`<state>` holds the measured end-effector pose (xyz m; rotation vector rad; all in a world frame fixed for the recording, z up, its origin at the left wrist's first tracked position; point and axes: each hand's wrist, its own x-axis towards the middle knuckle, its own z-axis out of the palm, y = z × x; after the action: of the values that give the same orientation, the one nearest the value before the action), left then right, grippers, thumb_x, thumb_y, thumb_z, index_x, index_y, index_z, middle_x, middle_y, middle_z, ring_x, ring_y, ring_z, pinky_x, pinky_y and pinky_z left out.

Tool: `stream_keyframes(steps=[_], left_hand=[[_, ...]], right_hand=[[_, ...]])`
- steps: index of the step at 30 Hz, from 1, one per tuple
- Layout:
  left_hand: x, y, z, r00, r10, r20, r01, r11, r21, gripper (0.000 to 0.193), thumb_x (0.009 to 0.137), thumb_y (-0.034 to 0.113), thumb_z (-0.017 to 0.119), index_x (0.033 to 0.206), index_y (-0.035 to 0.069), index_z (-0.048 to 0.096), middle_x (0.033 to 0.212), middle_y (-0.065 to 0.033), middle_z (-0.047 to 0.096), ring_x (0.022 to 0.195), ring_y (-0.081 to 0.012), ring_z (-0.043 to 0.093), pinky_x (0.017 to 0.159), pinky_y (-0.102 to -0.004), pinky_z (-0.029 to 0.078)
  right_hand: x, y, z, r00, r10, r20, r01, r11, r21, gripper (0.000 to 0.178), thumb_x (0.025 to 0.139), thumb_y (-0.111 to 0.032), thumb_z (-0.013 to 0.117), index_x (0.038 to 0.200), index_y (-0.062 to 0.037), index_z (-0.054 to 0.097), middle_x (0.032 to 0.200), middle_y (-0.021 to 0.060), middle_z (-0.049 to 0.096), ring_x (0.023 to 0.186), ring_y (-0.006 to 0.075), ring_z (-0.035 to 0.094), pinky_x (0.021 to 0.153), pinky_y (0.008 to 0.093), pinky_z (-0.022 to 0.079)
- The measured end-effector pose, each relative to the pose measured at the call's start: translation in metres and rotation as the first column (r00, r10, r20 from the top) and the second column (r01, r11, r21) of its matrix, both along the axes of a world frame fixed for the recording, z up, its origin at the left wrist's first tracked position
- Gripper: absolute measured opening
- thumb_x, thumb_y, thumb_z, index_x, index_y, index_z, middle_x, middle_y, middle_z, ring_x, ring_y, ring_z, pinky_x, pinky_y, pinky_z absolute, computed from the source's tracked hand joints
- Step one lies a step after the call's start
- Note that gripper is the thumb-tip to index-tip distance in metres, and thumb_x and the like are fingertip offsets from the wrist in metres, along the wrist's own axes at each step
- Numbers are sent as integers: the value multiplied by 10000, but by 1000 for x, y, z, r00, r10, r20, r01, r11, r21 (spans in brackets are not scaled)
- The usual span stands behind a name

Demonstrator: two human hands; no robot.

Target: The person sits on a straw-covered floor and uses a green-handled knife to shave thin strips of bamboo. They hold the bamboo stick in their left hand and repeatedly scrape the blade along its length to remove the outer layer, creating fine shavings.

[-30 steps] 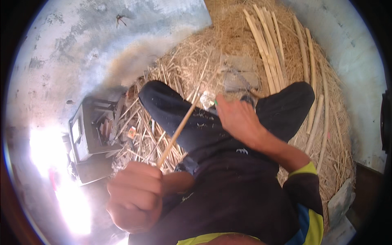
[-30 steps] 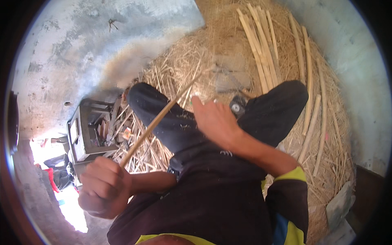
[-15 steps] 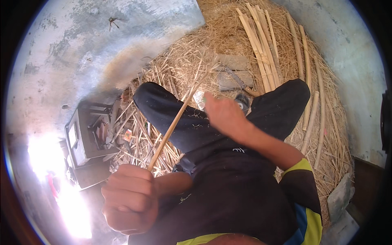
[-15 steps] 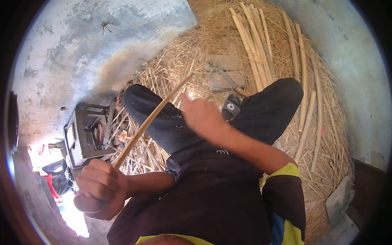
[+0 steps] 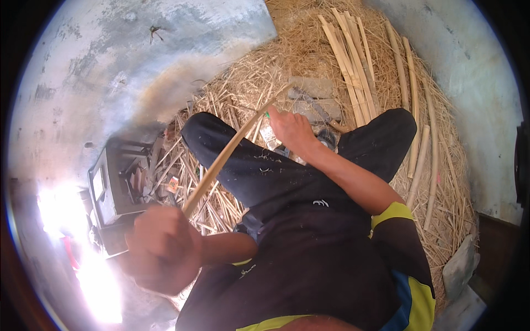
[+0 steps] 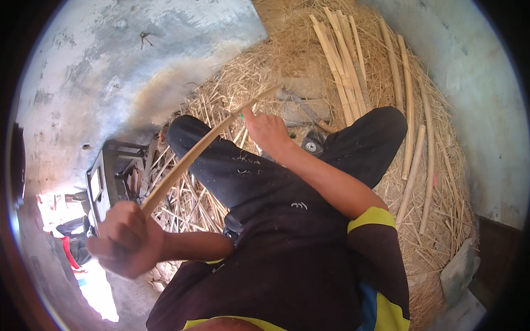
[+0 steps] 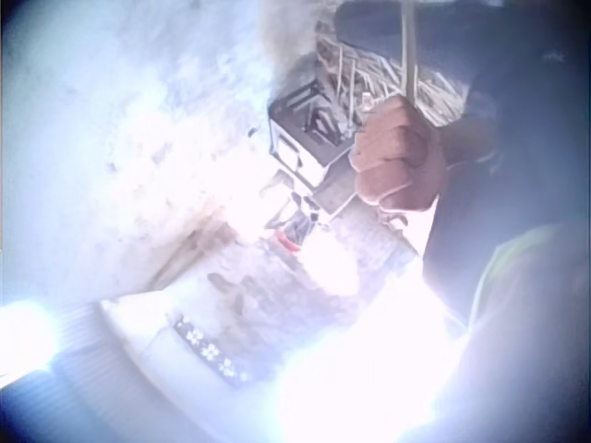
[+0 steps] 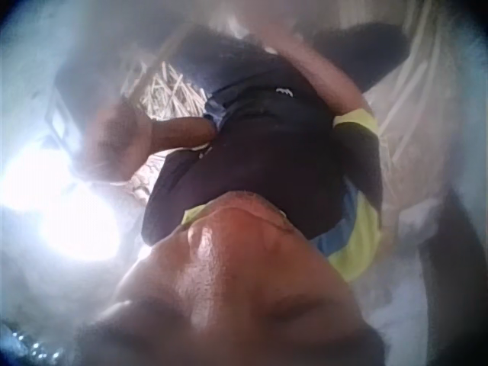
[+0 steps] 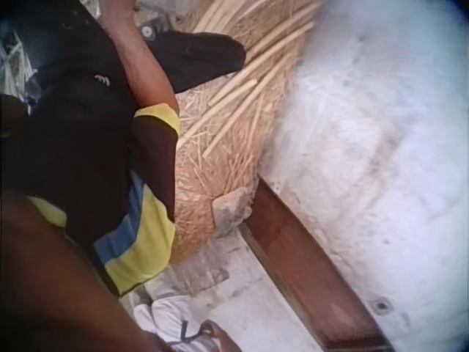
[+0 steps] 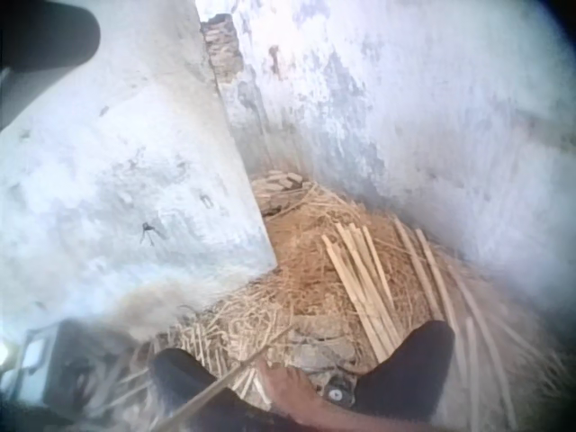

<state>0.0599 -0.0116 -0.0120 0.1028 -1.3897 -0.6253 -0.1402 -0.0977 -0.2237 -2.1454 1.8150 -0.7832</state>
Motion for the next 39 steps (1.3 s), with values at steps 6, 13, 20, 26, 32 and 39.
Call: stream_keyframes(steps=[6,13,20,26,32,39], left_hand=[[-31,7,11,930,-245,274,256,967,-6,323,970,178,350,651,138,321,402,47,251,311,-33,220,297,-205,154],[-35,-1,15,952,-235,198,239,971,4,315,969,184,345,659,132,328,396,40,247,312,-44,202,315,-217,148],[-31,1,9,960,-206,188,212,977,-10,312,957,166,346,650,128,314,398,40,256,308,-47,196,308,-223,141],[-22,-4,17,798,-463,385,487,873,41,279,846,0,391,595,112,344,411,58,241,304,-49,183,322,-223,113],[-11,-8,17,798,-461,389,484,874,43,284,844,-11,376,587,106,347,402,54,254,292,-53,203,309,-228,129],[-9,-8,13,852,-440,284,456,890,13,187,688,-103,391,582,50,388,430,8,286,334,-98,222,334,-271,147]], right_hand=[[-52,7,-90,936,-220,-275,256,961,102,134,887,-113,513,982,-19,523,675,195,634,653,362,667,502,463,509],[-60,-21,-103,903,-222,368,60,913,404,261,940,-264,488,987,-10,522,682,216,612,608,337,631,553,474,478],[-26,7,-18,761,-127,636,-45,968,247,324,940,-313,521,1060,-15,560,646,197,584,509,303,558,523,424,425],[13,95,116,904,201,377,-224,974,18,192,907,-188,565,995,-22,524,599,178,582,579,389,599,526,474,462],[21,89,102,948,158,275,-157,987,-27,191,866,-145,610,984,-30,514,606,145,580,565,349,600,503,450,461],[30,76,83,974,120,193,-78,974,-214,218,843,-151,633,981,-30,516,580,119,563,561,332,608,492,420,477]])
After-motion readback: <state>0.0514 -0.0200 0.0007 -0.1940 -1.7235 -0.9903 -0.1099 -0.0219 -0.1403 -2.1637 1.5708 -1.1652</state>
